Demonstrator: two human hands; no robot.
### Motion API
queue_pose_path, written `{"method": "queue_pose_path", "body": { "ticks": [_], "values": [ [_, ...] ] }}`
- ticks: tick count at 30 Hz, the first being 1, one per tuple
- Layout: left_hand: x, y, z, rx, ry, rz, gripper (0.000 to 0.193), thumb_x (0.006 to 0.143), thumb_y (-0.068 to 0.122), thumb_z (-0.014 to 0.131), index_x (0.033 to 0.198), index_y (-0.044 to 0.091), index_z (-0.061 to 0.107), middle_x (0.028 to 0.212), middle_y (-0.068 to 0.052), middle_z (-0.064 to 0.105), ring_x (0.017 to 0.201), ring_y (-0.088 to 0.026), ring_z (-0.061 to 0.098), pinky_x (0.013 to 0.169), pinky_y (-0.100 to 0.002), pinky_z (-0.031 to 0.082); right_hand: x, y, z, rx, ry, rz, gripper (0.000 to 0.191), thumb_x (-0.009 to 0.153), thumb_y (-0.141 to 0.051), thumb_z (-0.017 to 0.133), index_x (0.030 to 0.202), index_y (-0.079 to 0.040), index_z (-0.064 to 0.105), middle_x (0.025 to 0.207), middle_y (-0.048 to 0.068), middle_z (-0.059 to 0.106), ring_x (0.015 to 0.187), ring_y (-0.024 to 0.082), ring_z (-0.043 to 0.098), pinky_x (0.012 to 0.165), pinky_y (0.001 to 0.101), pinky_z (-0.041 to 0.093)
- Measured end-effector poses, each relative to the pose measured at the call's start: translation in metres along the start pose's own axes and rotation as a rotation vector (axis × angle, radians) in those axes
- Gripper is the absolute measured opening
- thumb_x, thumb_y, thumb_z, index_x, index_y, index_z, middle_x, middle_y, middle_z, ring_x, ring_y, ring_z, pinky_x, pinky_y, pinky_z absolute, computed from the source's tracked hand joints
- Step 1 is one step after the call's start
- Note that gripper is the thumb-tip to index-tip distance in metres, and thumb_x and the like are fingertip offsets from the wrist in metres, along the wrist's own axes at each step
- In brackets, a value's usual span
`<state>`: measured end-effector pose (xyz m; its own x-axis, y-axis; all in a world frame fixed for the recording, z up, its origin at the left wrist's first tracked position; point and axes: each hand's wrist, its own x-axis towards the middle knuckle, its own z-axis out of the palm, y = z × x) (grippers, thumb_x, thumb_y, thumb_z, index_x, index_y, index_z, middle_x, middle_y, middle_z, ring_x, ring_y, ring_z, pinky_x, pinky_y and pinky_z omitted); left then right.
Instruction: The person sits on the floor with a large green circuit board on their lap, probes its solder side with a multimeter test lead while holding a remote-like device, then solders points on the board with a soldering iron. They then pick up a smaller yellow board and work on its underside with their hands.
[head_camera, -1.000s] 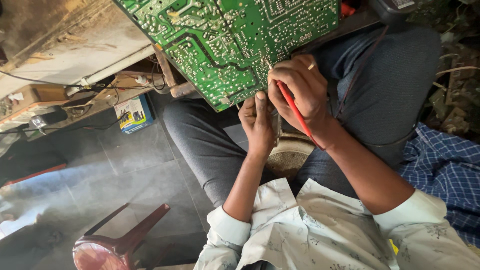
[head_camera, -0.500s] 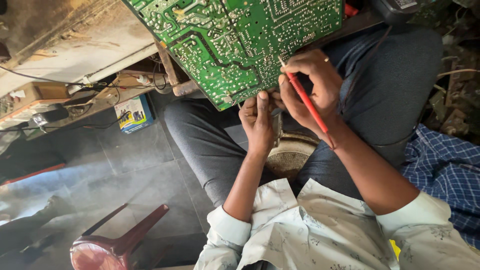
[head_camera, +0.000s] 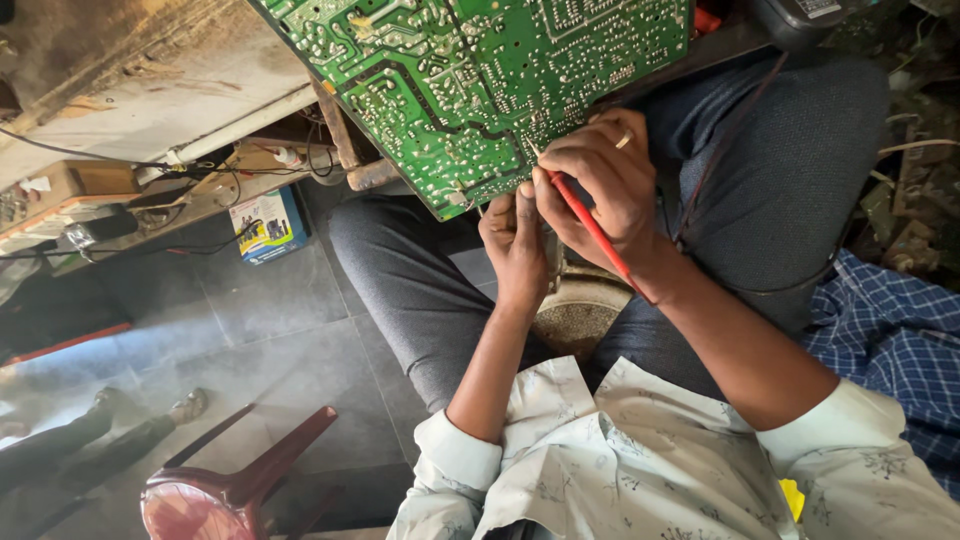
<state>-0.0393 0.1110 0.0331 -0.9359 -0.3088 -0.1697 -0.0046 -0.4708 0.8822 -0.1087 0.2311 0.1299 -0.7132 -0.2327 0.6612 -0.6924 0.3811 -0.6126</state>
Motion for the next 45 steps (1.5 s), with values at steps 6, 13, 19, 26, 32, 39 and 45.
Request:
{"method": "queue_pose_path", "body": {
  "ticks": [6, 13, 19, 26, 32, 39, 45],
  "values": [
    [-0.0001, 0.0041, 0.0031, -0.019, -0.001, -0.016, 0.025, 0.11, 0.019, 0.059, 0.12, -0.003, 0.066, 0.106, -0.005, 0.072, 0.093, -0.007, 0.065, 0.083, -0.025, 0.054, -0.0018, -0.0012, 0.0019, -0.067, -0.012, -0.026, 0.022, 0.093, 0.003, 0.082, 0.106, -0.002, 0.066, 0.108, 0.01, 0.072, 0.098, 0.026, 0.067, 0.102, 0.0444, 0.045],
    [-0.0003, -0.0017, 0.0018, -0.006, 0.001, 0.015, 0.026, 0.112, 0.019, 0.059, 0.119, -0.005, 0.067, 0.105, -0.005, 0.072, 0.091, -0.006, 0.063, 0.08, -0.023, 0.051, -0.0006, 0.0009, 0.002, -0.037, 0.009, -0.049, 0.019, 0.09, 0.001, 0.084, 0.098, -0.002, 0.066, 0.104, 0.009, 0.071, 0.096, 0.027, 0.067, 0.098, 0.0465, 0.046],
    [-0.0004, 0.0004, 0.0012, 0.012, 0.012, -0.007, 0.025, 0.112, 0.019, 0.059, 0.118, -0.004, 0.067, 0.104, -0.004, 0.072, 0.09, -0.005, 0.062, 0.079, -0.023, 0.051, -0.0019, 0.0001, 0.0026, -0.08, -0.012, -0.038, 0.019, 0.093, 0.003, 0.083, 0.099, -0.003, 0.066, 0.106, 0.008, 0.071, 0.099, 0.026, 0.068, 0.102, 0.047, 0.046],
    [-0.0021, 0.0035, 0.005, -0.025, 0.014, -0.019, 0.026, 0.111, 0.02, 0.06, 0.118, -0.004, 0.066, 0.106, -0.006, 0.072, 0.091, -0.007, 0.063, 0.081, -0.025, 0.053, -0.0038, -0.0022, 0.0011, -0.116, -0.037, -0.089, 0.018, 0.089, 0.0, 0.083, 0.098, -0.003, 0.068, 0.107, 0.009, 0.071, 0.097, 0.026, 0.067, 0.101, 0.0475, 0.044],
    [-0.0014, 0.0034, 0.0047, -0.04, -0.017, -0.003, 0.025, 0.113, 0.02, 0.059, 0.119, -0.003, 0.067, 0.105, -0.005, 0.071, 0.093, -0.007, 0.063, 0.083, -0.026, 0.054, -0.0004, -0.0023, 0.0005, -0.066, -0.009, -0.045, 0.02, 0.093, -0.002, 0.086, 0.103, -0.003, 0.069, 0.109, 0.009, 0.072, 0.098, 0.025, 0.068, 0.102, 0.0452, 0.043],
    [-0.0009, 0.0041, 0.0037, 0.015, -0.006, -0.012, 0.025, 0.111, 0.02, 0.058, 0.12, -0.002, 0.067, 0.108, -0.004, 0.072, 0.095, -0.006, 0.064, 0.084, -0.025, 0.053, -0.0004, 0.0019, -0.0003, -0.028, -0.002, -0.05, 0.021, 0.091, 0.003, 0.084, 0.099, -0.003, 0.065, 0.102, 0.009, 0.071, 0.093, 0.026, 0.069, 0.103, 0.0463, 0.045],
    [-0.0002, -0.0006, 0.0004, -0.034, -0.037, 0.034, 0.024, 0.116, 0.018, 0.059, 0.117, -0.004, 0.068, 0.105, -0.004, 0.07, 0.094, -0.006, 0.06, 0.085, -0.026, 0.052, -0.0017, 0.0026, 0.0032, -0.046, -0.006, -0.047, 0.021, 0.094, 0.002, 0.084, 0.103, -0.002, 0.066, 0.106, 0.01, 0.072, 0.096, 0.027, 0.069, 0.103, 0.0455, 0.045]
  ]
}}
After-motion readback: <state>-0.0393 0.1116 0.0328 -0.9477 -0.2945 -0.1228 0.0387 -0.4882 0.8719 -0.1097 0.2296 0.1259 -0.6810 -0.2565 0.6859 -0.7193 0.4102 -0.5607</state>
